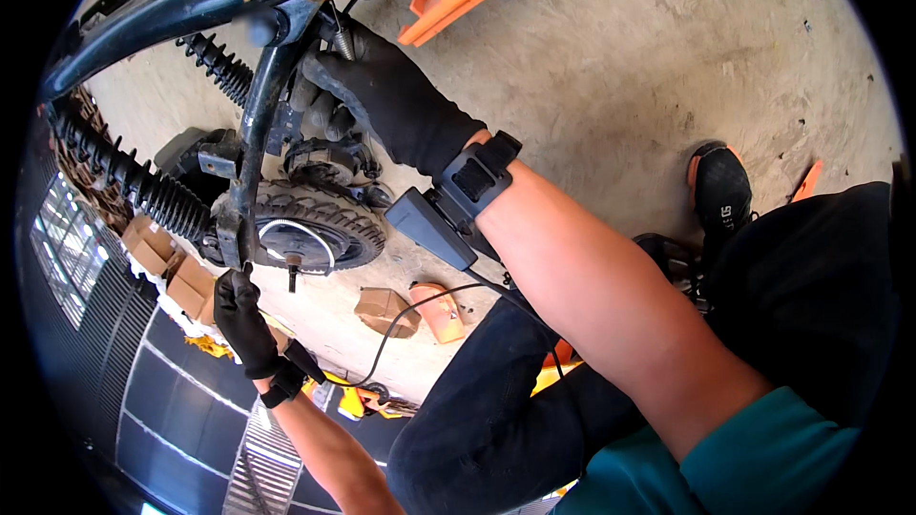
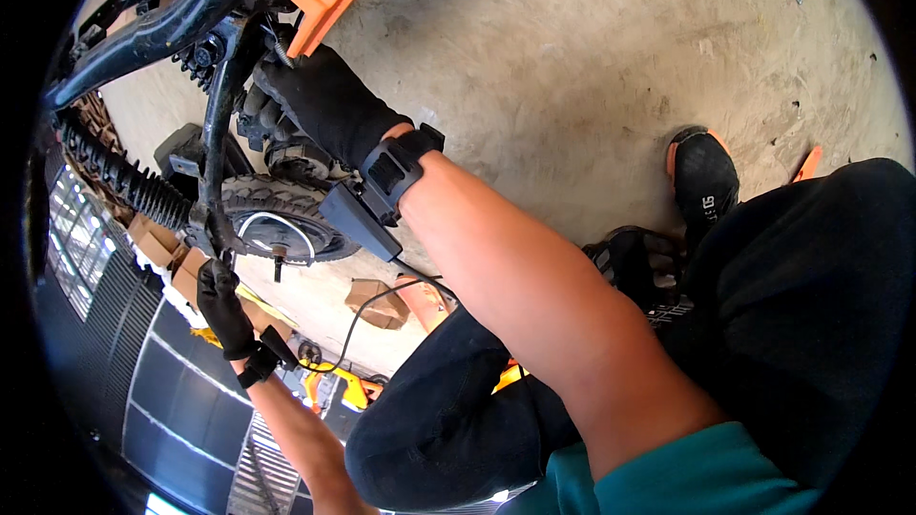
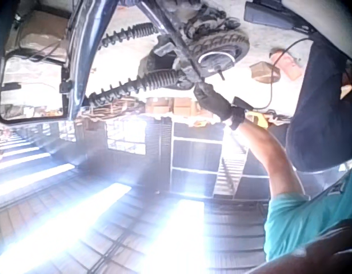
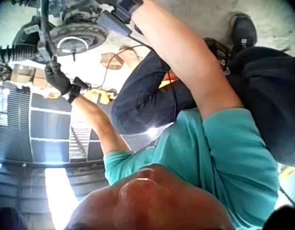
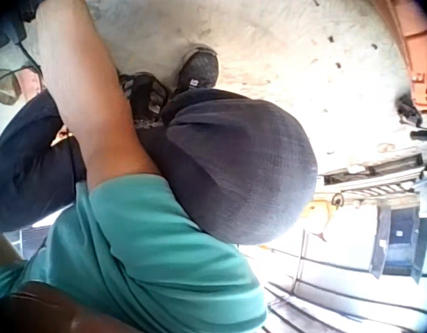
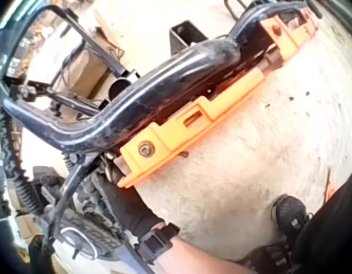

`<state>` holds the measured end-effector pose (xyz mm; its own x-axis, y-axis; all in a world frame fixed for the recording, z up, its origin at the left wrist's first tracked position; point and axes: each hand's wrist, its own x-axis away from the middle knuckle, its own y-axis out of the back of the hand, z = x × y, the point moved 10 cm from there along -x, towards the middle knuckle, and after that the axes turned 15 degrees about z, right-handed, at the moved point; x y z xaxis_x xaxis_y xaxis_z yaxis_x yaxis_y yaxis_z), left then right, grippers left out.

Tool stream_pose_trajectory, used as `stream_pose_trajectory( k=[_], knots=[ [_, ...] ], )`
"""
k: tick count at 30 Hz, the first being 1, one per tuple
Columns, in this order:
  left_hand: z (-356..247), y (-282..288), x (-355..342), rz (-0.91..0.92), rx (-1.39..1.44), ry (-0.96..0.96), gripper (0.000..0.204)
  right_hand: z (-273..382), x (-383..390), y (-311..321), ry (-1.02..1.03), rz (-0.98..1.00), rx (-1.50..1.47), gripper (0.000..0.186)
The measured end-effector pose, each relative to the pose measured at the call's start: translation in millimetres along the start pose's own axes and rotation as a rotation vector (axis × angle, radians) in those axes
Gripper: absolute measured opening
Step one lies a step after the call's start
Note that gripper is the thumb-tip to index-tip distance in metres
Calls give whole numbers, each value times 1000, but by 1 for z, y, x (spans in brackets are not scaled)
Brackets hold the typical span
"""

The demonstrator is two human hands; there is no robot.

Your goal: The person secures a cable to a motorcycle frame using zip ties and then uses a screwdriver to adjust components on the frame.

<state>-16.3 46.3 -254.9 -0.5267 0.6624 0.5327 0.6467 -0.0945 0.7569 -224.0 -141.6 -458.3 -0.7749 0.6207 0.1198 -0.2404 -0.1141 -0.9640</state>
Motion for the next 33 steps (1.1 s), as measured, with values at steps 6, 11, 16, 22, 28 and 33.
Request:
stream_pose_trajectory(
  k=[6,11,16,22,28,33],
  knots=[
    [7,-12,-1,153,34,53,21,0,5,-11,96,96,-324,16],
    [13,-28,1,193,112,34,29,-4,3,-37,208,309,-880,14],
    [6,-24,0,164,38,43,30,-11,-1,-34,132,234,-832,10],
    [6,-12,-5,143,254,27,23,2,3,-9,31,-64,-176,12],
    [21,-20,3,72,245,49,19,6,1,-2,40,-198,19,16],
    [15,-14,10,16,138,72,19,-7,6,-13,70,-168,-286,14]
  ],
)
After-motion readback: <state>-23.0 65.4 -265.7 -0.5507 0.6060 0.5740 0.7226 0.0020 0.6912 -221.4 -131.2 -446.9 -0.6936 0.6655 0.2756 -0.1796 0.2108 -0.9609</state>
